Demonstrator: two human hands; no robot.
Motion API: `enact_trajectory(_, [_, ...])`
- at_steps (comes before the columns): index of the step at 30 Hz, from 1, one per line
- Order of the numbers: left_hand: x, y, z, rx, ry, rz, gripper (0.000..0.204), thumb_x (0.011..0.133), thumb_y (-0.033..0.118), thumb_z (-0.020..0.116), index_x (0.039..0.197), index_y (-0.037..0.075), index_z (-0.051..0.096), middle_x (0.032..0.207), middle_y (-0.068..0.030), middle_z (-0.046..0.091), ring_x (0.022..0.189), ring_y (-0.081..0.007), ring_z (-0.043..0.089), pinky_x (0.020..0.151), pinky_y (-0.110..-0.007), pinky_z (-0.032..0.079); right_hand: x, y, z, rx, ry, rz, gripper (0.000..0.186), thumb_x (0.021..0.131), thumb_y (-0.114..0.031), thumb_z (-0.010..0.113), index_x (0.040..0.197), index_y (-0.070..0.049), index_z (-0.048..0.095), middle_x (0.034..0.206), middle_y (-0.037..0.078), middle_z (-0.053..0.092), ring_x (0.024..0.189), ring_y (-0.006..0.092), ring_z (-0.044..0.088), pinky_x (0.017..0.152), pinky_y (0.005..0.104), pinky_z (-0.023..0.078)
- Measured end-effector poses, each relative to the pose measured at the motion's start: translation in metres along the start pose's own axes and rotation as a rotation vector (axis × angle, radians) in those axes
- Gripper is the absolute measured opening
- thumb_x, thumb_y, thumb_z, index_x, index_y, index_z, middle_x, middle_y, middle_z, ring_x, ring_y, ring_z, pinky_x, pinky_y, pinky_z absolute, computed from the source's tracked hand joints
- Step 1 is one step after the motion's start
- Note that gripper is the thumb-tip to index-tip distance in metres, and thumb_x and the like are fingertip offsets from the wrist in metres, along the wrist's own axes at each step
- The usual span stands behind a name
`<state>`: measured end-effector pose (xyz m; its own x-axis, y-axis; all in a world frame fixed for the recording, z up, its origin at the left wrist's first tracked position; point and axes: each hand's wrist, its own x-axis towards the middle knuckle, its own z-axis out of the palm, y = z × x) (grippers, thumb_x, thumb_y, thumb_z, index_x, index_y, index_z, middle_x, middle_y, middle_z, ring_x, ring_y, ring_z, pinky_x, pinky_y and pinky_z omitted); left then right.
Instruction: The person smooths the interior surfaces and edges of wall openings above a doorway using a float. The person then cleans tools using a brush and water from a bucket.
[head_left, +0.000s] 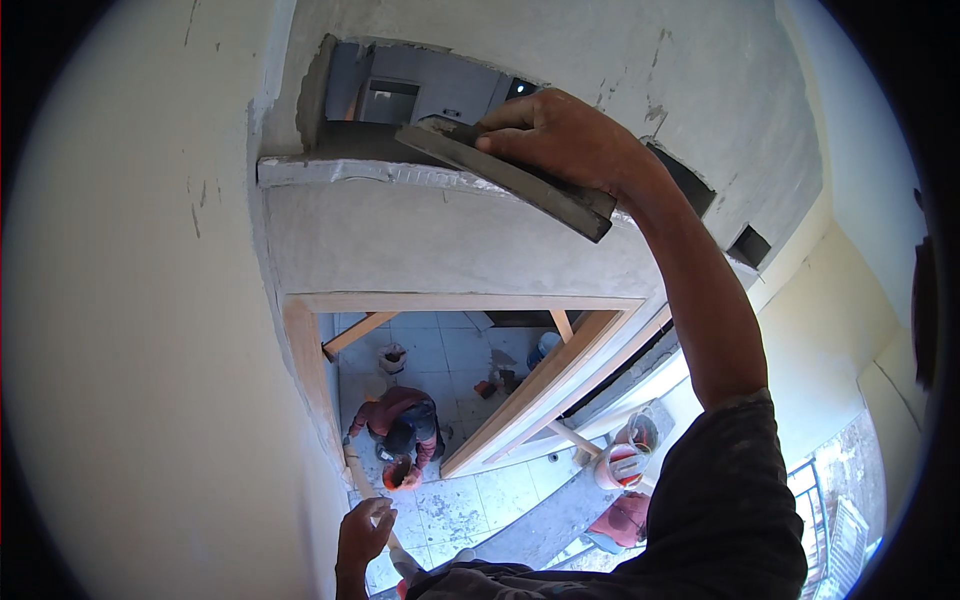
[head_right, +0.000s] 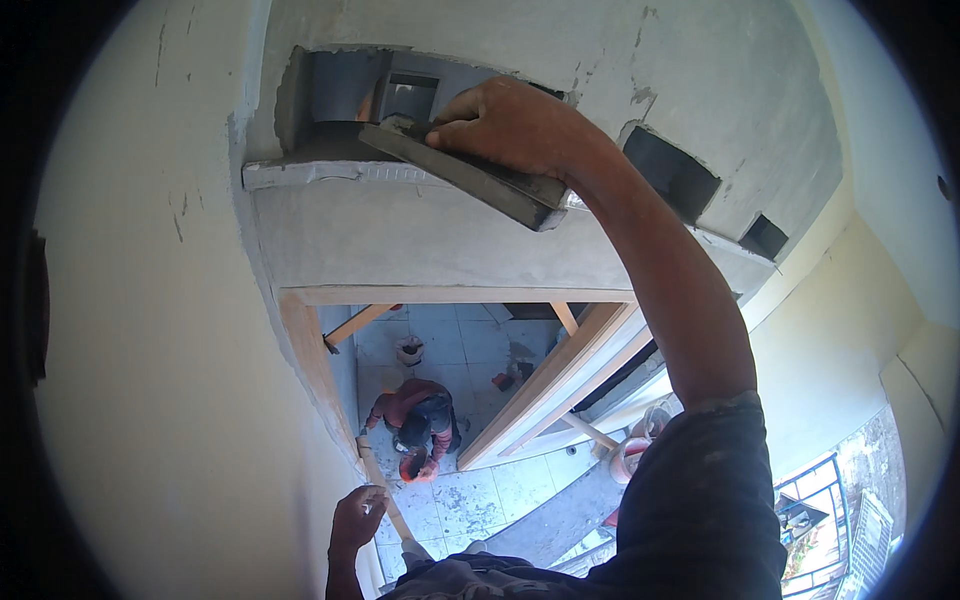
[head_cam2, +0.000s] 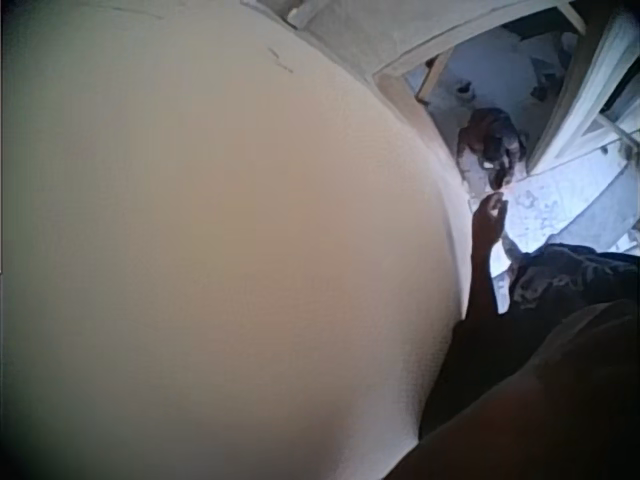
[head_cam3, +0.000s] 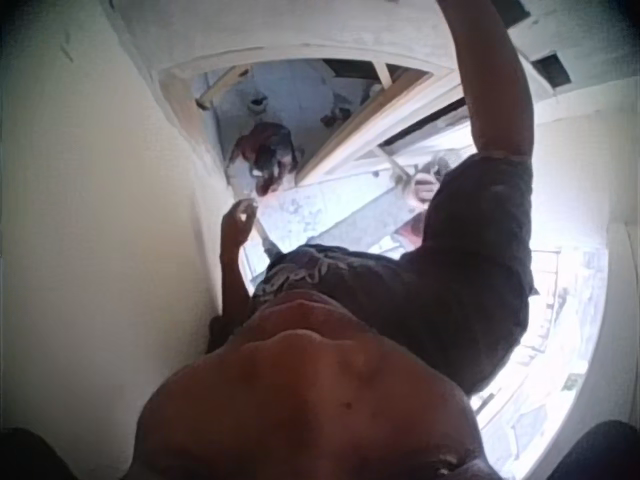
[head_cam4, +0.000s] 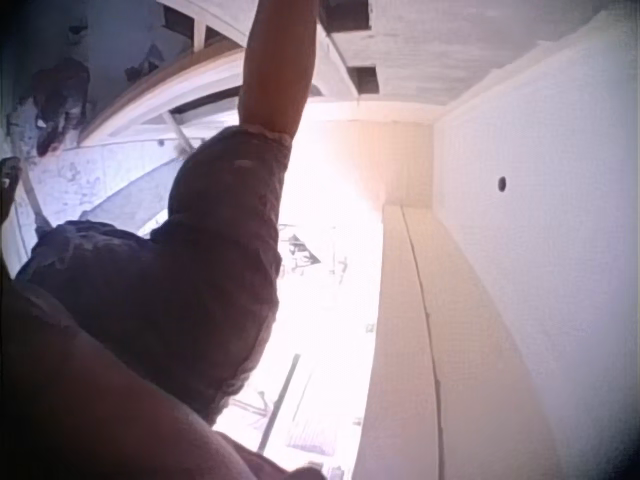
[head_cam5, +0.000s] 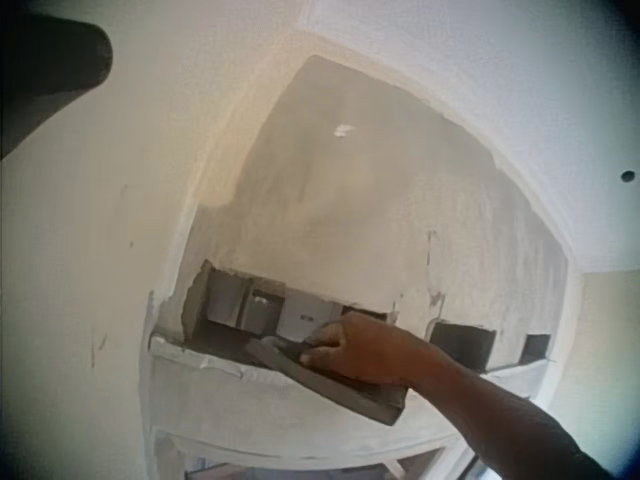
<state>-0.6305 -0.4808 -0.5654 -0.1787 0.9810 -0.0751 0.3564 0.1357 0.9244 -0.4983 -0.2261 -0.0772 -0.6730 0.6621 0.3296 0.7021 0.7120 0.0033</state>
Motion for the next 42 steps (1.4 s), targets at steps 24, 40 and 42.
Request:
enact_trajectory(24, [-0.004, -0.002, -0.004, 0.017, 0.048, 0.000, 0.030, 0.084, 0.022, 0.067, 0.107, 0.002, 0.066, 0.101, -0.0140, 0.070, 0.090, -0.0239, 0.069, 0.075, -0.036, 0.054, 0.112, 0.067, 0.048, -0.425, -0.056, 0.176, 0.048, 0.090, -0.043, 0.053, 0.095, 0.001, 0.071, 0.103, 0.024, 0.066, 0.099, 0.0362, 0.064, 0.089, 0.0434, 0.049])
enact_trajectory(40, [-0.002, -0.005, 0.001, 0.004, 0.034, -0.021, 0.029, 0.085, 0.022, 0.068, 0.106, 0.003, 0.066, 0.100, -0.0136, 0.071, 0.092, -0.0239, 0.069, 0.078, -0.036, 0.053, 0.021, 0.031, 0.004, 0.239, -0.005, -0.154, 0.045, 0.085, -0.042, 0.064, 0.112, -0.007, 0.070, 0.102, 0.014, 0.071, 0.086, 0.0220, 0.068, 0.085, 0.0341, 0.050])
enact_trajectory(42, [-0.001, 0.000, -0.001, 0.017, 0.018, -0.036, 0.028, 0.085, 0.022, 0.067, 0.106, 0.003, 0.066, 0.100, -0.0133, 0.071, 0.093, -0.0238, 0.069, 0.079, -0.036, 0.053, 0.011, 0.039, -0.005, 0.214, 0.023, -0.099, 0.042, 0.087, -0.038, 0.062, 0.113, -0.006, 0.070, 0.101, 0.015, 0.070, 0.080, 0.0213, 0.068, 0.083, 0.0340, 0.051])
